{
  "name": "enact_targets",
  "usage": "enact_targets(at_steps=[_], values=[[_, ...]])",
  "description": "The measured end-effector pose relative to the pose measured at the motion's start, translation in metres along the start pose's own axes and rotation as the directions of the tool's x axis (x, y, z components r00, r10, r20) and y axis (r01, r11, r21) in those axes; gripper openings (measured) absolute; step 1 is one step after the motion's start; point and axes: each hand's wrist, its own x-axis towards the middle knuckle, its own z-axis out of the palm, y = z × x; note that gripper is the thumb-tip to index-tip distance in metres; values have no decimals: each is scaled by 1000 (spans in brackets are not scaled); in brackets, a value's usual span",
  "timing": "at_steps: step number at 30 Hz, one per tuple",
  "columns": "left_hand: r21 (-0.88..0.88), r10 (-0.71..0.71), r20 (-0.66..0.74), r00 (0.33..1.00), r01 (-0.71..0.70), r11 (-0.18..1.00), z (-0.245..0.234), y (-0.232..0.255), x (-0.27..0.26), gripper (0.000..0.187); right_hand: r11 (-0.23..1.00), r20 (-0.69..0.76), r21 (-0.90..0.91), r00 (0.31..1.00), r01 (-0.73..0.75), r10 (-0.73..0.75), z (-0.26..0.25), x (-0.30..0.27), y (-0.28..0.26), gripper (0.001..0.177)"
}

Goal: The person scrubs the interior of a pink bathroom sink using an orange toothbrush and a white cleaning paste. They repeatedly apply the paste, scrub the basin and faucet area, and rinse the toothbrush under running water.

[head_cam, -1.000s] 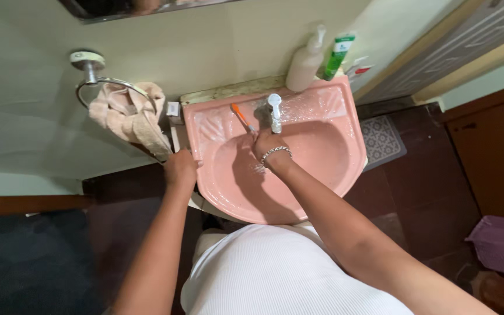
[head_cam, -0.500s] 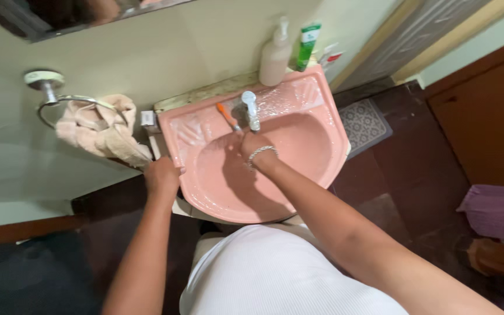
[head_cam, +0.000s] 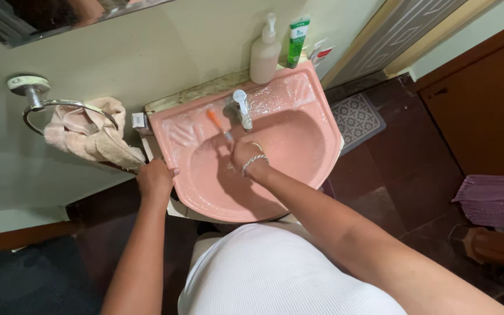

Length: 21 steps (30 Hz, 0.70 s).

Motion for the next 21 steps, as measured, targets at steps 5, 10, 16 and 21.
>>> enact_targets(at_steps=[5,10,16,21], values=[[-34,44,-31,999,-45,998,8,-6,4,36,983,16,181,1000,-23,21,1,-13,-2,49],[-94,16,-2,1000,-17,995,11,-10,9,36,960,18,253,993,-118,117,-19,-20,12,38],[41,-10,-25,1000,11,999,4,-1,5,39,998,-23,62,1000,12,-11,11,-20,13,40],[-106,-106,44,993,110,988,-3,5,-4,32,936,0,259,969,-238,246,-2,-22,16,45]])
